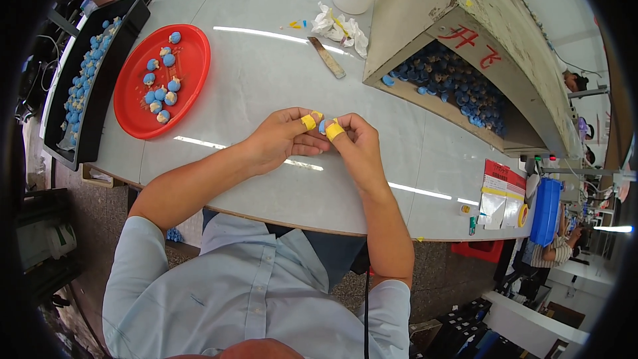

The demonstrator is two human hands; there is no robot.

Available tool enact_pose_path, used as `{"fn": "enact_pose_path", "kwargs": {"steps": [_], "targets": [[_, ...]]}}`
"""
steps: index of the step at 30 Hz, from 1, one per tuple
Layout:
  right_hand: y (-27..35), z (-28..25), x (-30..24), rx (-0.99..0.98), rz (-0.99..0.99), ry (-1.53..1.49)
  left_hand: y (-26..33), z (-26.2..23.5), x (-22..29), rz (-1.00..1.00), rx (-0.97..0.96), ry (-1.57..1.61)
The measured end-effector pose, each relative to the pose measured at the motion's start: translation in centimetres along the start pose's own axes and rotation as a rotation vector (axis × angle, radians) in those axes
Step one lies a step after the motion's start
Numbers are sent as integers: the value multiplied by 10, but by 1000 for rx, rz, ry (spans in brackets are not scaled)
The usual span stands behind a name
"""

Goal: The person applies glue to small plastic components with a glue applicator, then assembles the parts by hand.

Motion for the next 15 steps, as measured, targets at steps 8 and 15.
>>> {"fn": "enact_pose_path", "kwargs": {"steps": [8,15], "targets": [[2,10,2,28,163,-141,-1,-4,-4,12,31,-68],[-2,15,20,51,98,-171,0,-2,-5,88,86,-132]]}}
Point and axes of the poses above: each hand's wrist, its own y-axis away from the middle knuckle, its own z-axis out of the palm, x = y × z, the point moved 1 cm from there along -y, towards the middle knuckle, and after that the axes turned 10 degrees about -y, right-handed, at the moved point
